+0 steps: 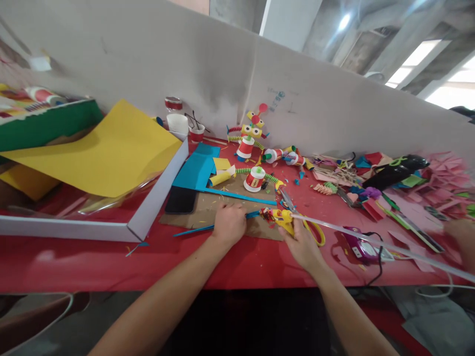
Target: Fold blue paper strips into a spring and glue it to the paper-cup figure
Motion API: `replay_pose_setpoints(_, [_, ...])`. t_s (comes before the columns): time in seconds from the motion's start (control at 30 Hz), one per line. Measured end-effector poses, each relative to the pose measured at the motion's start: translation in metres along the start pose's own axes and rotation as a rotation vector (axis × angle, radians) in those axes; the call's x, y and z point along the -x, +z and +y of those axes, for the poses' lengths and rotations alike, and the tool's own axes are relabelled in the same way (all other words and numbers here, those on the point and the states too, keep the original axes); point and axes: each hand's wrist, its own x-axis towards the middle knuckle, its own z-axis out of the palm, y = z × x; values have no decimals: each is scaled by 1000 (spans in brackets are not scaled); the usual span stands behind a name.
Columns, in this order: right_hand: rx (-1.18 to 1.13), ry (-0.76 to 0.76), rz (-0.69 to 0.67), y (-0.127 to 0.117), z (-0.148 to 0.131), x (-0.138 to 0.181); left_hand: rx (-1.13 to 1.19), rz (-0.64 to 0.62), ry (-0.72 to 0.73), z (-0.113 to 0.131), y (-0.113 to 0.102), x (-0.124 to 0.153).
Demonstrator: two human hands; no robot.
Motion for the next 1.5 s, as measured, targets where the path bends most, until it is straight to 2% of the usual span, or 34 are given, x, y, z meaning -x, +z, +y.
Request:
replay_pose_setpoints(0.27, [183,64,29,-11,8,-14,6,20,-7,-1,1,-1])
replay_pose_setpoints(0.67, [50,16,-86,3,-23,-2,-5,33,36,-3,1,0])
replay_pose_setpoints(0.87, [108,76,-50,-6,-14,-9,13,18,-7,-2,1,-1])
replay_pose_setpoints(1.1, [205,124,-31,-15,-1,-18,26,49,7,-3,2,-2])
replay_pose_setpoints(1.3, [296,153,-27,-16,-8,-17,7,72,12,-5,5,-2])
replay_pose_setpoints(1.5, [257,82,-57,-16,-18,-7,1,85,31,-5,5,-2])
